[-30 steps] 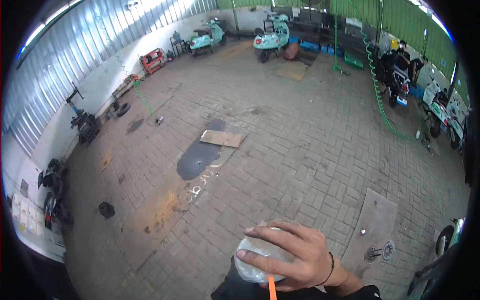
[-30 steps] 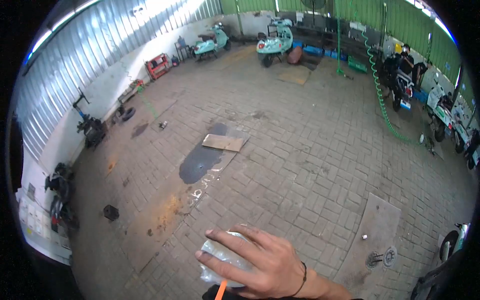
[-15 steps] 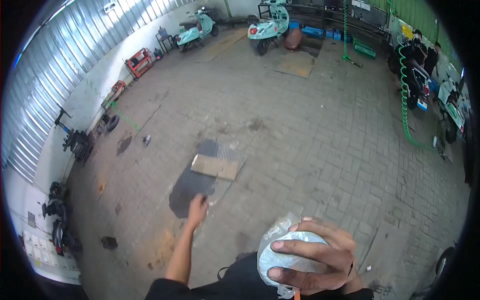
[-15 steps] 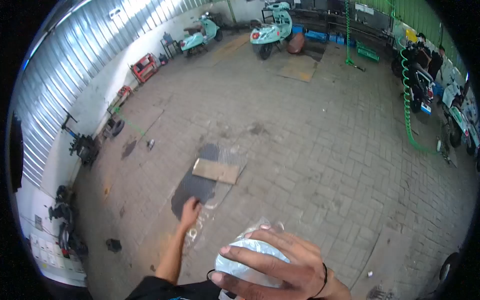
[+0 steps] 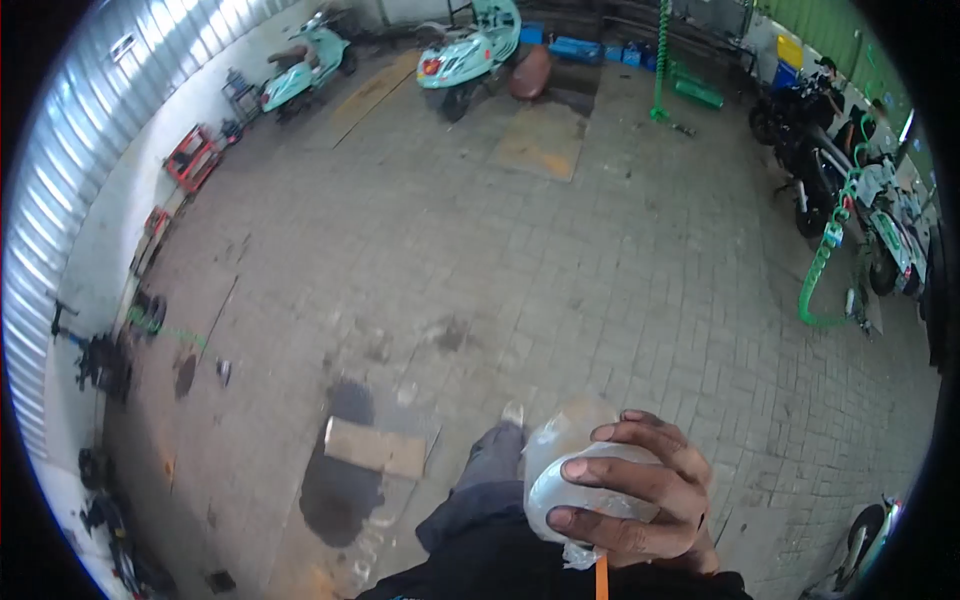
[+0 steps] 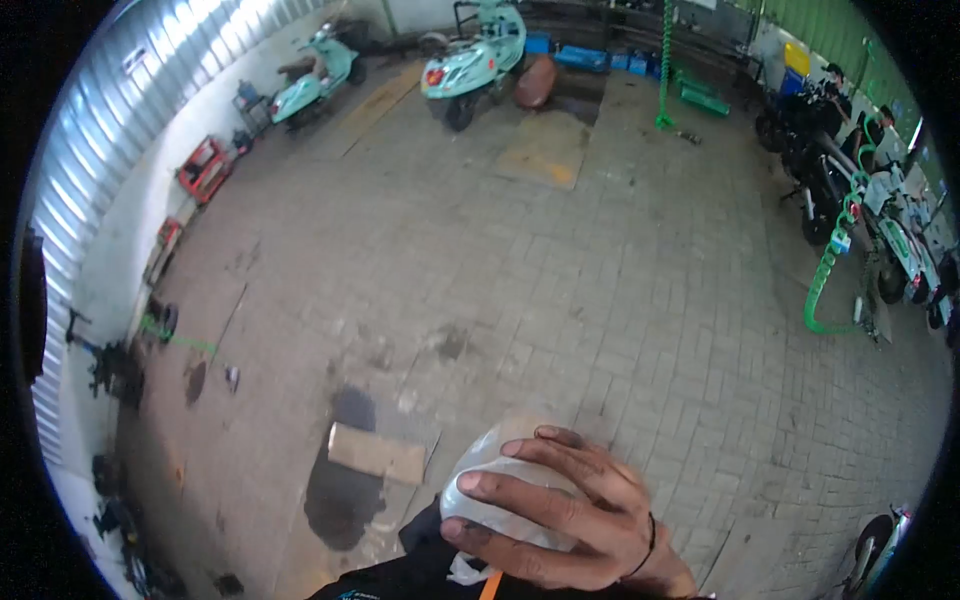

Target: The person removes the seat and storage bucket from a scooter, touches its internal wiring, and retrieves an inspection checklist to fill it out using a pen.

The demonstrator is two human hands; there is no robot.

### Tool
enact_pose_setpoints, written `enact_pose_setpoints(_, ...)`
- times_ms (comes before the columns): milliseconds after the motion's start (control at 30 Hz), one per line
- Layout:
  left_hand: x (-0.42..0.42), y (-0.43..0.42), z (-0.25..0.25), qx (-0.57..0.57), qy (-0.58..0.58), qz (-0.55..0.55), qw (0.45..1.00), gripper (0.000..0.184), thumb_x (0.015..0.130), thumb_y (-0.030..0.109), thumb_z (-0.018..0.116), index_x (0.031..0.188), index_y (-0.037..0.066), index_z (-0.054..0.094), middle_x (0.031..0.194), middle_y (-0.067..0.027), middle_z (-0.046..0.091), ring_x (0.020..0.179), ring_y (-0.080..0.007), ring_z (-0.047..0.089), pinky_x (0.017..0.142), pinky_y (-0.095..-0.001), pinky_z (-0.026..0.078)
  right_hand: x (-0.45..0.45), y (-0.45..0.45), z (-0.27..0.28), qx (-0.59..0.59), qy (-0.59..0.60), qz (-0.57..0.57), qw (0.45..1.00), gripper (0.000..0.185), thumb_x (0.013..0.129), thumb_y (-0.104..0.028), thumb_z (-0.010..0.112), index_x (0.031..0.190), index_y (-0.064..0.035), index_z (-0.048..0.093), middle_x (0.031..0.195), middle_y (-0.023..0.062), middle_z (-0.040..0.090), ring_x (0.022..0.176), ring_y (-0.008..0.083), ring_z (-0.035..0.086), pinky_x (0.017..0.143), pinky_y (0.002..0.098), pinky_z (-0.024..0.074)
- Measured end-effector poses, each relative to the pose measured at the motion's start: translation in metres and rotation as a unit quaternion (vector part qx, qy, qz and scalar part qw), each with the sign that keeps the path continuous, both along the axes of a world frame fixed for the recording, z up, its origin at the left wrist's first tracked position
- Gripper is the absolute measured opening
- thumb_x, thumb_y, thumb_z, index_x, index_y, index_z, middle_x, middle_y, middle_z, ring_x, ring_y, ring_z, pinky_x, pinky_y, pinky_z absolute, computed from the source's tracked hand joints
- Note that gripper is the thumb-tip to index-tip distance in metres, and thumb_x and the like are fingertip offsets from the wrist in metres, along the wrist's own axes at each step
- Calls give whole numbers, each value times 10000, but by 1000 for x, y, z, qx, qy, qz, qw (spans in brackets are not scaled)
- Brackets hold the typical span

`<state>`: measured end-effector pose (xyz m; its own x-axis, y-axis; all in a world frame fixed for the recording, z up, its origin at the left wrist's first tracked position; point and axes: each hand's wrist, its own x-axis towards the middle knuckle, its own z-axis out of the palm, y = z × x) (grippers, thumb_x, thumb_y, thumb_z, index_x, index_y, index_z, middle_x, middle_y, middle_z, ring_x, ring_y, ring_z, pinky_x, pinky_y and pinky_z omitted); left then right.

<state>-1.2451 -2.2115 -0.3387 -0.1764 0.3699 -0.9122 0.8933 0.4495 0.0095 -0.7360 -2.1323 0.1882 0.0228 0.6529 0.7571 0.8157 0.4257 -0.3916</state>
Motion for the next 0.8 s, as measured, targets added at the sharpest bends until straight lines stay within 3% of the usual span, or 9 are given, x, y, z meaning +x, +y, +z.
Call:
enact_pose_setpoints(133, 127, 273, 11, 247, -88, -75, 962, 391, 894, 215, 670, 1195, -33, 647, 1146, -231, 698, 1094, -374, 658, 940, -461, 503, 71, 103, 35, -10, -21, -47, 999, 234, 725, -358, 856, 943, -397, 778, 1008, -51, 701, 945, 238, 689, 862, 428, 601)
enact_pose_setpoints(200, 248, 436, 89, 392, -155, -23, 907, 362, 914, 229, 669, 1154, -41, 647, 1143, -234, 697, 1086, -393, 656, 938, -451, 507, 119, 166, 22, 31, 3, -47, 998, 265, 714, -353, 865, 959, -401, 778, 1020, -55, 692, 958, 238, 688, 871, 427, 598)
enact_pose_setpoints(300, 390, 648, 134, 513, -269, -95, 810, 316, 935, 202, 659, 1135, -42, 644, 1082, -248, 701, 1033, -372, 682, 875, -450, 528, 187, 248, 17, 40, 21, -61, 997, 310, 698, -336, 879, 981, -408, 776, 1054, -67, 677, 977, 239, 688, 883, 425, 593)
enact_pose_setpoints(400, 524, 779, 199, 516, -296, -163, 787, 276, 934, 187, 655, 1097, -37, 655, 1031, -242, 707, 993, -365, 694, 828, -447, 541, 259, 329, 5, 22, 22, -78, 996, 327, 690, -317, 886, 984, -410, 775, 1073, -79, 666, 983, 243, 691, 890, 424, 591)
enact_pose_setpoints(600, 665, 881, 150, 487, -320, -191, 790, 245, 904, 180, 665, 1039, -24, 649, 999, -238, 692, 938, -393, 678, 796, -444, 534, 434, 514, -1, 23, 42, -58, 997, 311, 695, -324, 886, 968, -417, 770, 1077, -86, 647, 1024, 250, 689, 922, 428, 577)
enact_pose_setpoints(667, 665, 872, 115, 396, -247, -219, 857, 338, 913, 285, 650, 1053, -21, 626, 1049, -257, 678, 996, -426, 661, 822, -474, 519, 488, 570, 17, 9, 21, -57, 998, 304, 696, -334, 885, 963, -420, 768, 1076, -87, 644, 1036, 252, 688, 934, 430, 572)
enact_pose_setpoints(733, 635, 853, 39, 260, -165, -184, 933, 477, 904, 357, 644, 1243, 22, 625, 1156, -258, 680, 1114, -437, 639, 920, -489, 511, 540, 627, 33, -21, 35, -54, 998, 295, 702, -346, 876, 964, -424, 765, 1072, -86, 643, 1039, 256, 693, 947, 432, 565)
enact_pose_setpoints(767, 627, 841, 19, 196, -121, -155, 961, 503, 878, 320, 703, 1268, 6, 660, 1300, -220, 659, 1224, -330, 618, 998, -432, 491, 567, 654, 31, -24, 34, -50, 998, 289, 702, -355, 873, 962, -419, 765, 1072, -84, 641, 1026, 260, 697, 947, 440, 562)
enact_pose_setpoints(800, 624, 829, 14, 120, -77, -133, 981, 505, 878, 319, 701, 1273, 7, 657, 1303, -224, 656, 1226, -337, 615, 1000, -434, 491, 595, 682, 31, -29, 29, -48, 998, 289, 702, -355, 873, 962, -419, 765, 1072, -84, 641, 1026, 260, 697, 947, 440, 562)
